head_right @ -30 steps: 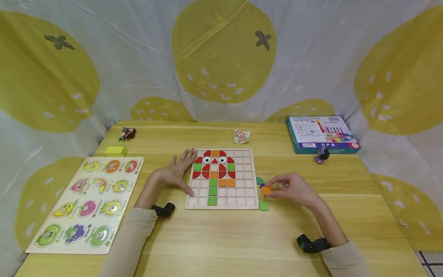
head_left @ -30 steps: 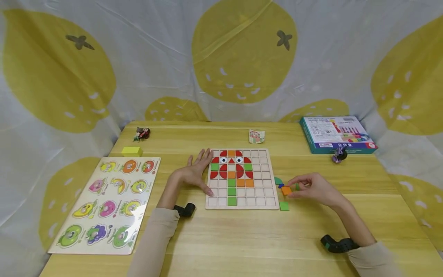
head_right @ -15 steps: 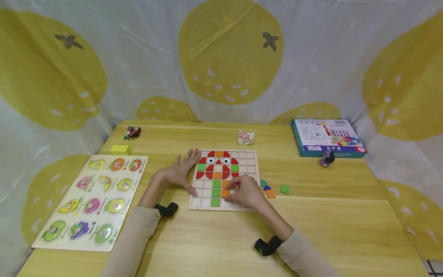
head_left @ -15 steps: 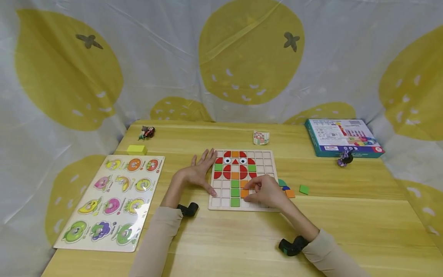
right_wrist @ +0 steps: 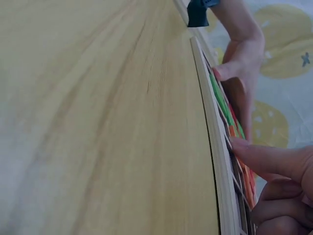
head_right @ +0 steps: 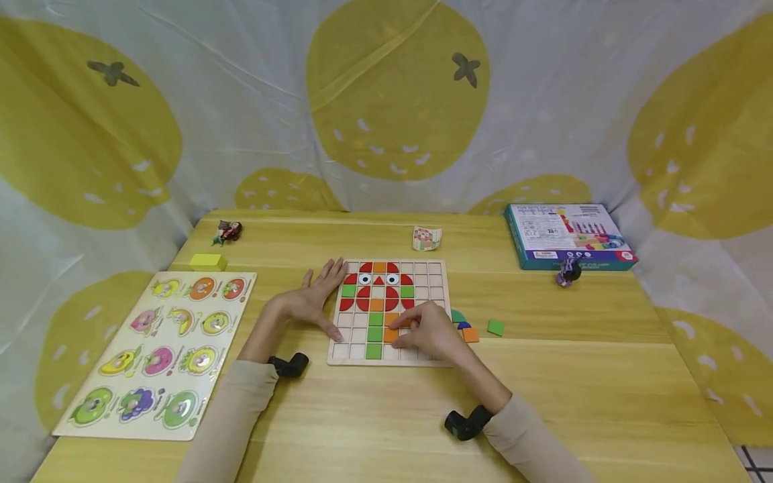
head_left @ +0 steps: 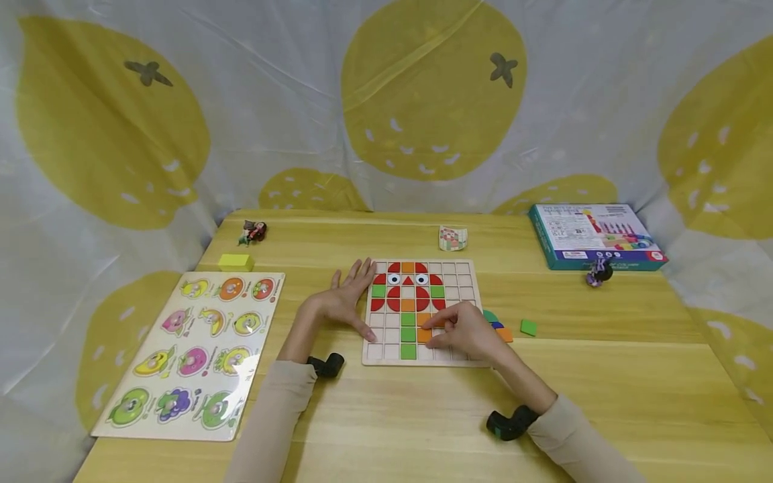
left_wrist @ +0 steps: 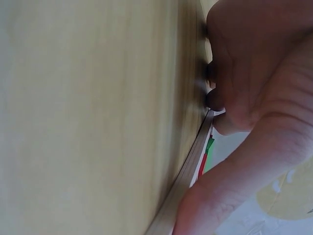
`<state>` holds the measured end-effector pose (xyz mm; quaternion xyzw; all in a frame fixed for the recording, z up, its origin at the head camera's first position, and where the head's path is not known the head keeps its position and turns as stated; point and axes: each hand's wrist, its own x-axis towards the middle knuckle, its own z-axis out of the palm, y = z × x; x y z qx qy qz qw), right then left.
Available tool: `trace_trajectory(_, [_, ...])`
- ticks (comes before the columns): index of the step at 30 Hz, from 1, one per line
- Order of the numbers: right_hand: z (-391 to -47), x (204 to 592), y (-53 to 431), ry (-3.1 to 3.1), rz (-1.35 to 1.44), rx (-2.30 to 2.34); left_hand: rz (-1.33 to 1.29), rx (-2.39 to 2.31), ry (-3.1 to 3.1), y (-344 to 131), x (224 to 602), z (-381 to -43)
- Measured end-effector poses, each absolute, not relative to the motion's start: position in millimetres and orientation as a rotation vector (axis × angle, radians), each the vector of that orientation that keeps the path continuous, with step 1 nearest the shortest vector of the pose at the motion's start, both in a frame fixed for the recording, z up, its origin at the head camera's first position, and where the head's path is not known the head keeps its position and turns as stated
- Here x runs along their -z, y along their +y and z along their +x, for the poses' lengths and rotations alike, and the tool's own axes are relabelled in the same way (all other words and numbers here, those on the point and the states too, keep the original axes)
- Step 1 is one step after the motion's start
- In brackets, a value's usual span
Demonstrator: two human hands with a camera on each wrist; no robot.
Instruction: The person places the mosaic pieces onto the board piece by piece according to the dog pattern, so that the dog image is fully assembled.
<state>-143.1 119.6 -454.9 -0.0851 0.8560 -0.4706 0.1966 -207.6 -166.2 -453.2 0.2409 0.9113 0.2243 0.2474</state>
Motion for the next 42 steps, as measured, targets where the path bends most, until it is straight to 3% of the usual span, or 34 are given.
trace_trajectory(10, [-146, 450, 128, 2.379, -0.265, 1.327, 0.647, -0.618, 2.480, -167, 454, -208])
trace_trajectory(23, [-136, 449, 249, 2.489, -0.155, 1.214, 0.639, -0.600, 2.478, -168, 454, -207])
trace_trajectory(42, [-139, 451, 258, 2.531, -0.167, 1.139, 0.652, -0.595, 2.474, -167, 453, -209])
